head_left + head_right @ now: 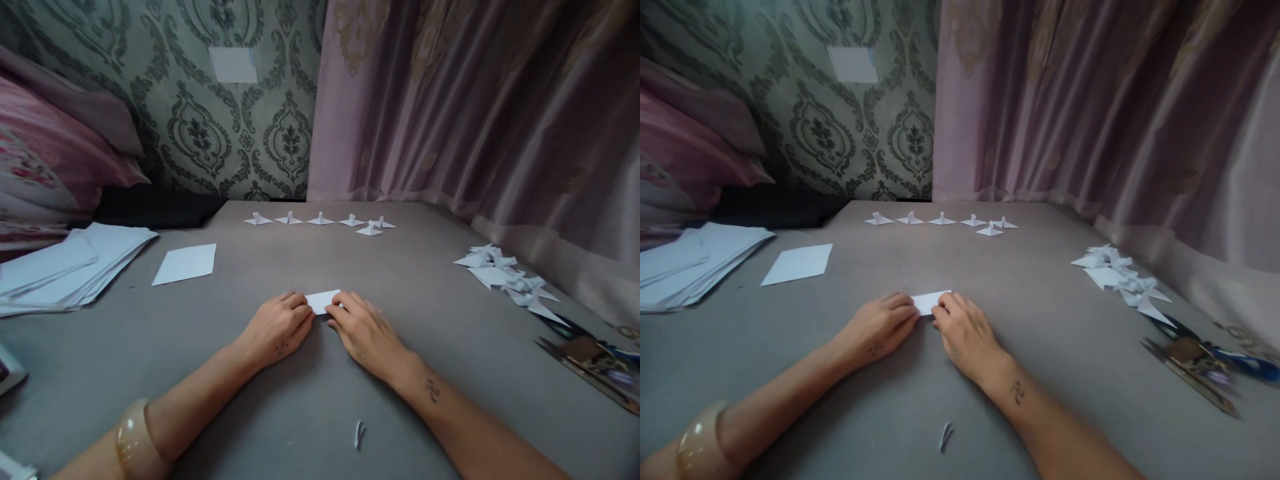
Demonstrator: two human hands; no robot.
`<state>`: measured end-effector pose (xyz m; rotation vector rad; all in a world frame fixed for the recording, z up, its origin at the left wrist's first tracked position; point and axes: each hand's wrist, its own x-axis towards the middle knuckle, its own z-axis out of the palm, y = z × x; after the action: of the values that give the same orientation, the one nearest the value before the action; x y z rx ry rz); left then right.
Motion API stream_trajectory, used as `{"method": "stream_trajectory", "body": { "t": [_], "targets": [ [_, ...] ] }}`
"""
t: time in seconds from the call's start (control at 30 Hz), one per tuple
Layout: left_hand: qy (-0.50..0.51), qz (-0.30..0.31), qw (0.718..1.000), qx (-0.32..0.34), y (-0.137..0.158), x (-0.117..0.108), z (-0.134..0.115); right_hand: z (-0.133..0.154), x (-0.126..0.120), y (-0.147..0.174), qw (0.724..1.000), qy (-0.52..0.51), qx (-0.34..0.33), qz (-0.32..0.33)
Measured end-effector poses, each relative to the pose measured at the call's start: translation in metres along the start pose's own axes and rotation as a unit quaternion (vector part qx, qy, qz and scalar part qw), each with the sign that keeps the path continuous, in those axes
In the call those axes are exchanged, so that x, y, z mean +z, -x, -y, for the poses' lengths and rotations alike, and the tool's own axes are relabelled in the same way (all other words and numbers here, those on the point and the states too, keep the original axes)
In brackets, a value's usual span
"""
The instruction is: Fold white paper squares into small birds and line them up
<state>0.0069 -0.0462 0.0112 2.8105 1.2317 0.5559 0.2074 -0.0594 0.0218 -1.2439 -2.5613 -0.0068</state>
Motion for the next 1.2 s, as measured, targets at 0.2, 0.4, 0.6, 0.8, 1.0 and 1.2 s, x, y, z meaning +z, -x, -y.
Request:
{"method": "stream_trajectory", "body": {
  "t": [0.2,0.4,0.6,0.8,1.0,1.2],
  "targets": [
    [0.164,-0.179,0.960,-0.142,-0.003,-0.009,0.001,-0.004,0.000,-0.012,0.978,-0.163,0.074,-0.106],
    [0.530,-0.150,0.776,-0.307,-0.004,-0.016,0.006,-0.006,-0.007,-0.016,0.744,-0.592,0.301,-0.080],
    [0.585,-0.089,0.743,-0.313,-0.004,-0.011,-0.004,0.002,-0.002,-0.018,0.732,-0.614,0.293,-0.022],
    [0.223,-0.196,0.951,-0.088,0.000,-0.015,0.000,-0.002,0.001,-0.015,0.869,-0.447,0.115,-0.177],
    [-0.014,-0.070,0.997,0.036,0.010,-0.009,0.009,-0.005,0.010,-0.003,0.974,-0.190,-0.046,-0.114],
    [0.030,0.018,0.999,0.017,0.011,-0.006,0.004,-0.003,0.008,0.000,0.992,-0.121,-0.019,-0.021]
  ]
}}
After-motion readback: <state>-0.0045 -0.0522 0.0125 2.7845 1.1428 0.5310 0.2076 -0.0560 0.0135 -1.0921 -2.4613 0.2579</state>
